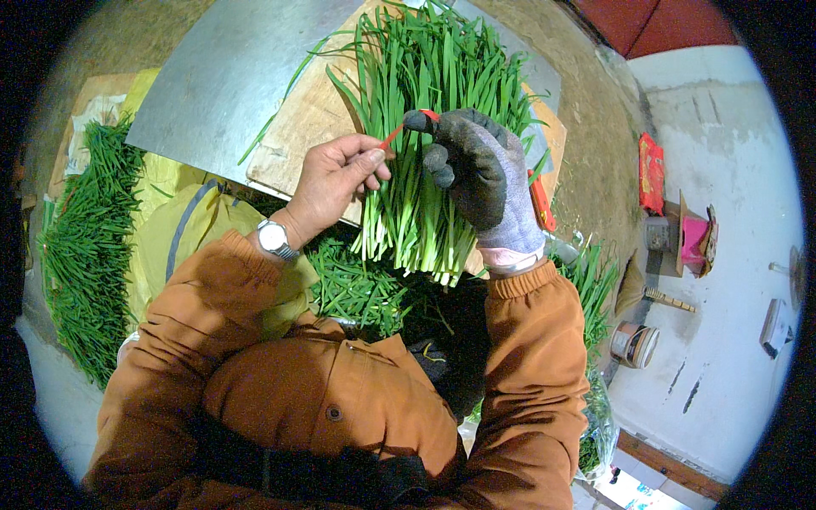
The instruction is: The person gathers green onions, aligns them into bundles, and secures each bundle with a red rubber band. The person uses a knife to trim the ends of the green onions and places the finished bundles on the table.
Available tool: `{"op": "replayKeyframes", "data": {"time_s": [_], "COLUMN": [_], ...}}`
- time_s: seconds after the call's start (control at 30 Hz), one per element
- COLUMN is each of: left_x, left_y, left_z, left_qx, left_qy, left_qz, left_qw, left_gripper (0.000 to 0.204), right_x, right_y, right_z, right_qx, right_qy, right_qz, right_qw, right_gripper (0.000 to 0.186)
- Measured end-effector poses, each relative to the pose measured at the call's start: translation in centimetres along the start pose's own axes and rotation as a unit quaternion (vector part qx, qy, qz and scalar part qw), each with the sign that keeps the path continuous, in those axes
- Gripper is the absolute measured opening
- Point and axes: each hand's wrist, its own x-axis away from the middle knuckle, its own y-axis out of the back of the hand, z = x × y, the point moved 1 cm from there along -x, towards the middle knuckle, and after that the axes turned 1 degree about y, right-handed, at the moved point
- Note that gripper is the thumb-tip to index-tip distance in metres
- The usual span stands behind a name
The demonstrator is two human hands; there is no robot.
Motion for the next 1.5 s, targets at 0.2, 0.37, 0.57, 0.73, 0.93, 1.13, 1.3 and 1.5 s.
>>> {"op": "replayKeyframes", "data": {"time_s": [0.2, 0.37, 0.57, 0.73, 0.93, 1.13, 1.3, 1.5], "left_x": [-0.3, -0.6, -0.6, -0.8, -0.7, -0.7, -0.6, -0.5], "left_y": [0.9, 1.2, 1.4, 1.7, 1.6, 1.6, 1.7, 1.2], "left_z": [-0.2, 0.0, 0.4, 0.9, 1.3, 1.3, 1.2, 1.1], "left_qx": [-0.037, 0.076, 0.078, -0.010, 0.142, 0.124, 0.058, 0.060], "left_qy": [0.061, 0.054, 0.049, 0.096, 0.100, 0.114, 0.100, 0.064], "left_qz": [-0.104, -0.063, -0.028, -0.035, -0.023, 0.045, 0.028, -0.008], "left_qw": [0.992, 0.994, 0.995, 0.995, 0.985, 0.985, 0.993, 0.996], "left_gripper": [0.015, 0.018, 0.016, 0.019, 0.018, 0.019, 0.015, 0.016], "right_x": [1.0, -0.2, -1.2, -1.3, -0.6, -2.0, -3.0, -1.9], "right_y": [-2.3, -2.7, -1.9, -2.3, -1.2, 0.3, -0.2, -0.9], "right_z": [0.0, -2.6, -3.5, -3.5, -3.9, -4.2, -3.6, -2.8], "right_qx": [0.229, 0.555, 0.661, 0.686, 0.707, 0.670, 0.611, 0.536], "right_qy": [-0.007, 0.181, 0.195, 0.198, 0.204, 0.218, 0.207, 0.098], "right_qz": [-0.022, 0.131, 0.184, 0.196, 0.149, 0.125, 0.078, 0.048], "right_qw": [0.973, 0.801, 0.701, 0.672, 0.660, 0.699, 0.760, 0.837], "right_gripper": [0.024, 0.022, 0.025, 0.023, 0.020, 0.015, 0.014, 0.025]}}
